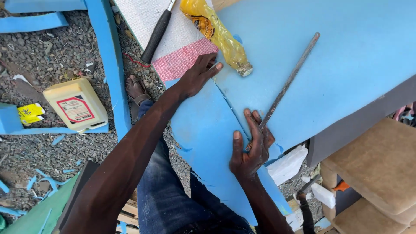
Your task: Applying adhesive to blue foam components and joining them together to build a structure, using a metal rod for alignment.
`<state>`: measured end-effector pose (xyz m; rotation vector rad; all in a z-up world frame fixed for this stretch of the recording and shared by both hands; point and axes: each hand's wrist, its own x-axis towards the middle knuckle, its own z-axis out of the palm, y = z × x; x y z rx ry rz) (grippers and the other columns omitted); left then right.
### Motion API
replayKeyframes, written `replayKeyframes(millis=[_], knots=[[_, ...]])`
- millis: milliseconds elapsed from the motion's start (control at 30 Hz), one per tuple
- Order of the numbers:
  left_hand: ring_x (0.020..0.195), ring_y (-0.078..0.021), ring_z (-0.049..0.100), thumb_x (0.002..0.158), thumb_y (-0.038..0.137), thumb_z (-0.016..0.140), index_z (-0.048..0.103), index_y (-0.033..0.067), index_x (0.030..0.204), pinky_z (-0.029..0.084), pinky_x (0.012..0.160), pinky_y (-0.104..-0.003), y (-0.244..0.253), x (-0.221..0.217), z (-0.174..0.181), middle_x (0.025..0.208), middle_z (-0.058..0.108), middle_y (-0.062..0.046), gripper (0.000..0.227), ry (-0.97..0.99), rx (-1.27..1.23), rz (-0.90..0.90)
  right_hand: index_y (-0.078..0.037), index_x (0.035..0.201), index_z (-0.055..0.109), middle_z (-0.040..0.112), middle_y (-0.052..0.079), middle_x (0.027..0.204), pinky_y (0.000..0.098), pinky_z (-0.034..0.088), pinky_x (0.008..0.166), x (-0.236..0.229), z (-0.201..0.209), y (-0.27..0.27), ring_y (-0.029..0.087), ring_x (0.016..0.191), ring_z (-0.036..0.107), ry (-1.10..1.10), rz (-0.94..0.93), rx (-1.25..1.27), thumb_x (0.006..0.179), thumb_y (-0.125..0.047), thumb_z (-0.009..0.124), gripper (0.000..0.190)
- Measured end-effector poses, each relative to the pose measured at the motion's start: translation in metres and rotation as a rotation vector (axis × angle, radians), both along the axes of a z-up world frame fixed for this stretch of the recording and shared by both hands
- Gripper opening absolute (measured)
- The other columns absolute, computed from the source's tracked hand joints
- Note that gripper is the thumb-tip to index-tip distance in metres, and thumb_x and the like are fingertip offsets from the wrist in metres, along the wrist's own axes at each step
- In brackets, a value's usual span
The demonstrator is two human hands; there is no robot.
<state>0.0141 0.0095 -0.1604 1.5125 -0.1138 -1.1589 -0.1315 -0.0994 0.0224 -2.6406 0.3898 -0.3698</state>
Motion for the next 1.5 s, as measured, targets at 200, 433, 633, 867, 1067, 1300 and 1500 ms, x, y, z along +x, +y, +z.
replayKeyframes(millis=[200, 433, 633, 867, 1067, 1300, 1500], knots=[[0.150, -0.0397, 0.039, 0.093, 0.088, 0.032, 0.036, 0.0154, 0.160, 0.028, 0.125, -0.057, 0.002, 0.017, 0.017, 0.159, 0.045, -0.021, 0.099, 0.171, 0.079, -0.178, -0.003, 0.129, 0.066, 0.074, 0.009, 0.129, 0.0397, 0.038, 0.110, 0.000, -0.004, 0.000, 0.026, 0.129, 0.065, -0.005, 0.015, -0.006, 0.106, -0.028, 0.055, 0.036], [0.149, -0.0448, 0.040, 0.097, 0.078, 0.038, 0.047, 0.0125, 0.155, 0.029, 0.123, -0.058, 0.013, 0.008, -0.030, 0.157, 0.048, -0.024, 0.088, 0.289, 0.011, -0.116, -0.004, 0.131, 0.065, 0.073, 0.009, 0.131, 0.0387, 0.037, 0.110, 0.007, 0.006, 0.014, 0.026, 0.131, 0.063, -0.010, 0.004, -0.003, 0.108, -0.026, 0.055, 0.034], [0.135, -0.0298, 0.055, 0.095, 0.062, 0.054, 0.065, 0.0174, 0.138, 0.039, 0.114, -0.043, 0.014, -0.006, -0.064, 0.143, 0.063, -0.011, 0.063, 0.242, -0.089, 0.066, 0.000, 0.137, 0.059, 0.066, 0.014, 0.137, 0.0452, 0.039, 0.119, 0.007, 0.008, 0.034, 0.032, 0.139, 0.056, 0.039, 0.021, 0.042, 0.112, -0.024, 0.052, 0.036], [0.091, -0.0079, 0.064, 0.086, 0.057, 0.070, 0.079, 0.0229, 0.097, 0.045, 0.079, -0.027, -0.002, -0.026, -0.104, 0.095, 0.075, 0.008, 0.037, 0.086, -0.126, 0.250, 0.002, 0.140, 0.053, 0.061, 0.018, 0.142, 0.0533, 0.040, 0.126, 0.002, 0.004, 0.058, 0.039, 0.147, 0.048, 0.068, 0.032, 0.021, 0.116, -0.026, 0.048, 0.037], [0.085, -0.0127, 0.067, 0.089, 0.048, 0.074, 0.071, 0.0201, 0.076, 0.046, 0.073, -0.030, -0.017, -0.033, -0.120, 0.086, 0.073, 0.006, 0.031, -0.118, -0.157, 0.368, 0.005, 0.145, 0.047, 0.055, 0.025, 0.145, 0.0502, 0.045, 0.119, -0.011, 0.001, 0.054, 0.039, 0.140, 0.053, 0.130, 0.152, -0.007, 0.118, -0.023, 0.045, 0.038], [0.053, -0.0088, 0.032, 0.082, 0.091, 0.048, 0.031, 0.0189, 0.060, 0.029, 0.056, -0.037, -0.093, -0.035, -0.183, 0.057, 0.032, 0.009, 0.077, -0.635, -0.146, 0.746, 0.002, 0.146, 0.048, 0.054, 0.024, 0.147, 0.0505, 0.046, 0.116, -0.019, 0.001, 0.058, 0.039, 0.141, 0.051, 0.177, 0.212, -0.025, 0.119, -0.025, 0.046, 0.038], [0.075, -0.0361, 0.063, 0.073, 0.024, 0.081, 0.066, 0.0106, 0.070, 0.040, 0.052, -0.051, -0.053, -0.024, -0.125, 0.080, 0.069, -0.013, 0.021, -0.720, 0.172, 0.452, 0.003, 0.147, 0.047, 0.053, 0.025, 0.147, 0.0502, 0.047, 0.117, -0.021, 0.001, 0.055, 0.040, 0.142, 0.050, 0.134, 0.215, -0.031, 0.119, -0.022, 0.046, 0.037]])
